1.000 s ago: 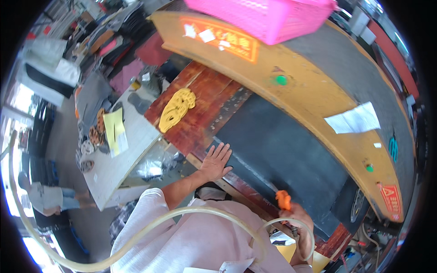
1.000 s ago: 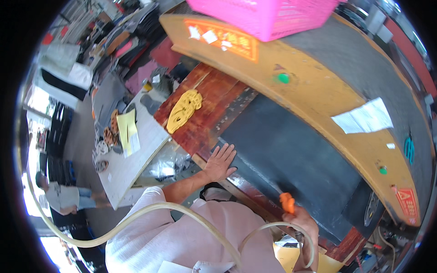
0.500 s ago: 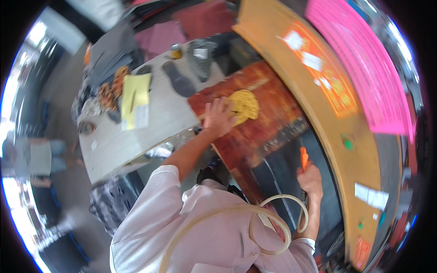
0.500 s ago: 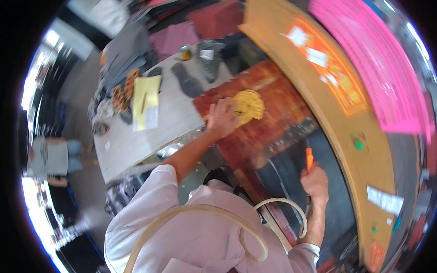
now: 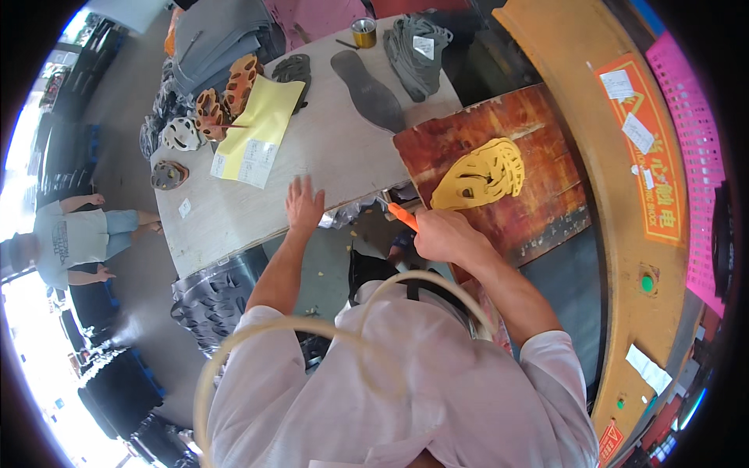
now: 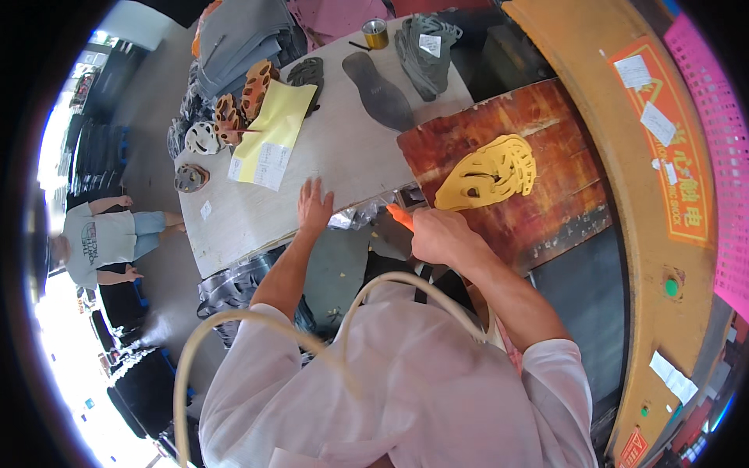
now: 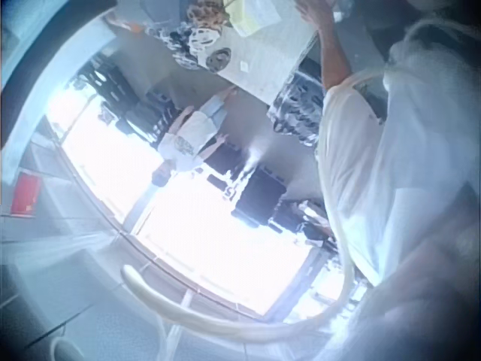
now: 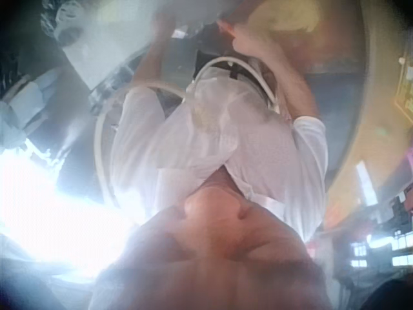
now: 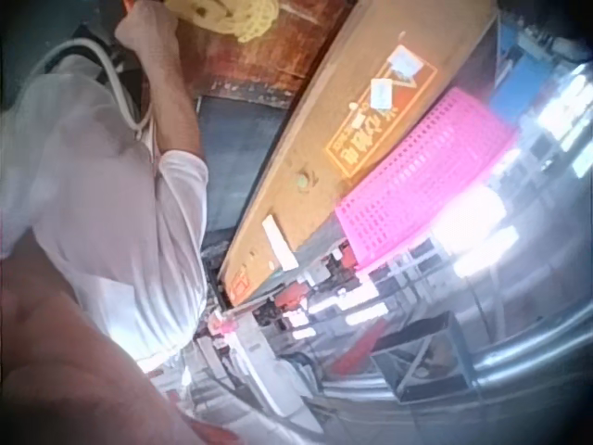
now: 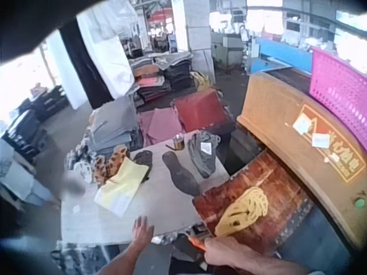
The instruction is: The person removes debris from a machine surface by hand, then uses a handheld air blower to clear remaining particles from the work area. The person also handles a white sheet and a yellow perforated sheet during the process.
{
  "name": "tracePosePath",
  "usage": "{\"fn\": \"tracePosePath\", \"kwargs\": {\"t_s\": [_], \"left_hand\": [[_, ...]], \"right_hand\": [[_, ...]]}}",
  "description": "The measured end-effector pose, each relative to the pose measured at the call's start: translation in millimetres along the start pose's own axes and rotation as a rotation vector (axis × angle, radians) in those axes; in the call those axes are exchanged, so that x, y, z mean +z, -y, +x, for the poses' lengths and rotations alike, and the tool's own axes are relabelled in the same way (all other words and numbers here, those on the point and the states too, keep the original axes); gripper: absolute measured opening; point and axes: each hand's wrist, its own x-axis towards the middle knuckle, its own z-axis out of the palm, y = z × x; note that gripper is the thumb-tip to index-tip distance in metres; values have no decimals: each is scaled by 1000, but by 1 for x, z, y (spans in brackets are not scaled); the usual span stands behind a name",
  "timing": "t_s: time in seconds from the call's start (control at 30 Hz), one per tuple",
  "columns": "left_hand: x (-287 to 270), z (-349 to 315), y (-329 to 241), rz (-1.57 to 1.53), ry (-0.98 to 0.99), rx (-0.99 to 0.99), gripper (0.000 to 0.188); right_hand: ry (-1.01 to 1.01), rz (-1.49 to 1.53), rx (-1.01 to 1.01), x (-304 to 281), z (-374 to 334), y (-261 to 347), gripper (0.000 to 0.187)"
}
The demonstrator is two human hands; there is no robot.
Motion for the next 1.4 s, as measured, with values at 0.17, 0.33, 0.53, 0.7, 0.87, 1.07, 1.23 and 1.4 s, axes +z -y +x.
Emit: {"fn": "tracePosePath", "kwargs": {"t_s": [0.17,0.33,0.53,0.7,0.87,1.07,1.23,1.4], "left_hand": [[-49,26,84,-27,-150,0,66],[-85,113,120,255,-121,-177,81],[-52,153,109,472,204,-379,84],[-38,152,113,521,215,-374,85],[-30,152,132,569,171,-309,93],[-52,151,99,608,278,-322,77],[-71,140,67,505,129,-252,75],[-85,100,-8,76,-106,-38,71]], "right_hand": [[93,74,19,28,9,-15,30],[239,80,110,69,12,-26,32],[307,148,255,76,9,-25,45],[322,212,295,65,0,-29,48],[326,297,299,65,-37,-45,44],[210,257,110,45,-121,-69,43],[146,442,469,16,-188,-61,42],[-122,540,288,-46,-162,-67,35]]}}
